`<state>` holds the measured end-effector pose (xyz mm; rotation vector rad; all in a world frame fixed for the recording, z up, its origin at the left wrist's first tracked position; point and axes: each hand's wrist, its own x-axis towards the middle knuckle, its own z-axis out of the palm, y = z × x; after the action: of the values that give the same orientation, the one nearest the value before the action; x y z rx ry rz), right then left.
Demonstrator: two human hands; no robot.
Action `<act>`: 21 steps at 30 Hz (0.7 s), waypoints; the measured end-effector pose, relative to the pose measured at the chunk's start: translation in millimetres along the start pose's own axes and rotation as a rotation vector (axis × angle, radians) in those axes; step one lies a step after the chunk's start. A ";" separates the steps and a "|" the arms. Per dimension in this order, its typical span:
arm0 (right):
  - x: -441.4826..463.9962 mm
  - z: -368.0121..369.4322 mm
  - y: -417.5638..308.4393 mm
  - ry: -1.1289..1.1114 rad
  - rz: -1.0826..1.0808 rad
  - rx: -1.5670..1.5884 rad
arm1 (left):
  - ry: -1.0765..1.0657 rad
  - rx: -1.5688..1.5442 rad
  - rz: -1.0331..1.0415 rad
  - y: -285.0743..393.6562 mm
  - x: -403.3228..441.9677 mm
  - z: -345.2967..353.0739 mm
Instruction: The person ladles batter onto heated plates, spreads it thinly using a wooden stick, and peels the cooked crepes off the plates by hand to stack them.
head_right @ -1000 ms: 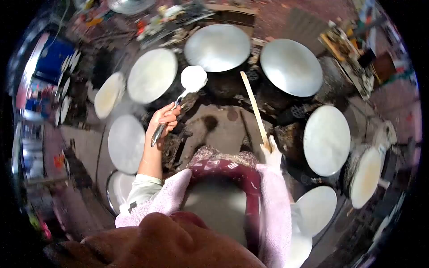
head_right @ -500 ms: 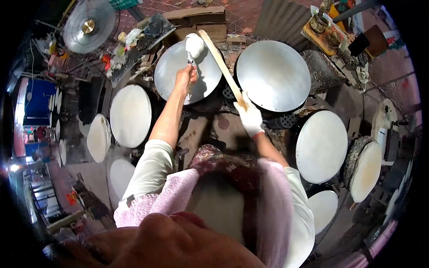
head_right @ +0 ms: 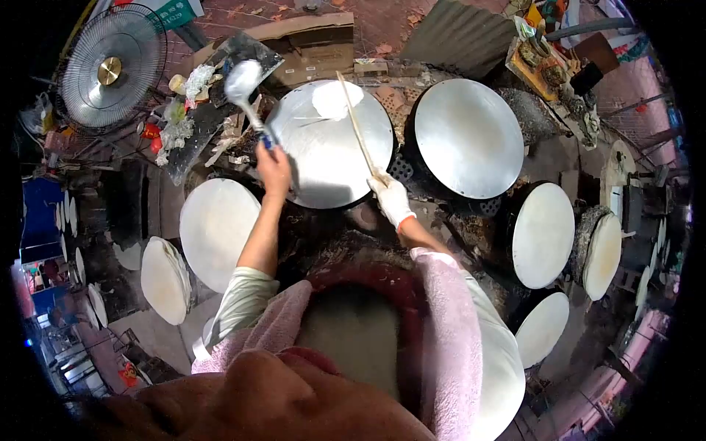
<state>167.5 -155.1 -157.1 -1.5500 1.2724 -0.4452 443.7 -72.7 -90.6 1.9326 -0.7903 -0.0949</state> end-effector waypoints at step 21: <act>58.0 -37.5 -29.3 -0.350 -0.001 0.071 | -0.086 -0.402 -0.717 38.5 -114.2 -138.8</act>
<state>173.8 -226.5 -134.8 -1.4915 0.9751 -0.2044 390.0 88.5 -20.5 1.7391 -0.0792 -0.7179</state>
